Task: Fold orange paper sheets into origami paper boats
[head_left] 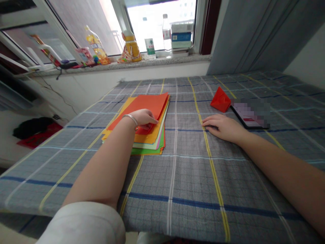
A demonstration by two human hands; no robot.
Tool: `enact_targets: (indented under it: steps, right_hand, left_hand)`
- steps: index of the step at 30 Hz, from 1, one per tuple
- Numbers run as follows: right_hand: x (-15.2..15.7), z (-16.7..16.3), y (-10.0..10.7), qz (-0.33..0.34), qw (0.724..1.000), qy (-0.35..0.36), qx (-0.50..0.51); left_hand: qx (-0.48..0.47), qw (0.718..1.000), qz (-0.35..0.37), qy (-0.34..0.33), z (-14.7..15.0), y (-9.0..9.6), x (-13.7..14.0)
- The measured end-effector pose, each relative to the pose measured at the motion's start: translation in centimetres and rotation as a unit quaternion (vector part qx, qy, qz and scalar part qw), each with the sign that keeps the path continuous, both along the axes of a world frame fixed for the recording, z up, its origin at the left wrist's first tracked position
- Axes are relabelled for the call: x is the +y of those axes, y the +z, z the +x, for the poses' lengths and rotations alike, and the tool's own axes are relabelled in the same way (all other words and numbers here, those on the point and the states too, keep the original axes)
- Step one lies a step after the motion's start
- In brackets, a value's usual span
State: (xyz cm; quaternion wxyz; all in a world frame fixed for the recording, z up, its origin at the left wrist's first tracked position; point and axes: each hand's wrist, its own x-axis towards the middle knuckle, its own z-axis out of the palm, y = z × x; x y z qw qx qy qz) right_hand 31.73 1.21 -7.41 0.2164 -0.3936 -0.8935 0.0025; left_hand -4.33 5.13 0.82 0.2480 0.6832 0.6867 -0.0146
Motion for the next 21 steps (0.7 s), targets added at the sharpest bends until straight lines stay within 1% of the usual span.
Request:
enact_targets:
  steps: [3,5,7,9,11,12,14,16,19,21]
  right_hand:
    - [0.2,0.1,-0.2,-0.010,1.000,0.002,0.007]
    - [0.3,0.2,-0.3,-0.013,1.000,0.001,0.012]
    - [0.3,0.2,-0.3,-0.012,1.000,0.002,0.015]
    - [0.2,0.1,-0.2,-0.009,1.000,0.004,0.014]
    - [0.0,-0.1,0.1,-0.009,1.000,-0.002,0.011]
    - [-0.2,-0.2,0.2,-0.011,1.000,-0.012,0.012]
    - [-0.5,-0.5,0.5,-0.018,0.999,-0.043,0.017]
    - [-0.9,-0.7,0.8,-0.029,0.997,-0.074,0.026]
    - [-1.3,-1.0,1.0,-0.038,0.995,-0.090,0.034]
    - [-1.5,-1.2,1.2,-0.028,0.996,-0.078,0.033]
  left_hand:
    - [-0.057,0.998,-0.011,0.001,-0.5,-0.5,0.0]
    - [-0.065,0.998,-0.003,0.007,-0.9,-0.6,0.2]
    - [-0.015,1.000,0.010,-0.007,-0.9,-0.5,0.4]
    - [0.084,0.995,0.028,-0.045,-0.4,-0.2,0.4]
    - [0.163,0.980,0.080,-0.080,0.7,0.3,0.1]
    - [0.170,0.975,0.109,-0.091,1.4,0.6,-0.3]
    - [0.137,0.972,0.159,-0.108,3.2,1.0,-1.3]
    - [0.088,0.965,0.203,-0.140,5.2,1.0,-2.8]
    - [0.024,0.936,0.264,-0.233,8.2,0.1,-5.3]
    - [-0.018,0.915,0.283,-0.286,9.7,-0.8,-6.7]
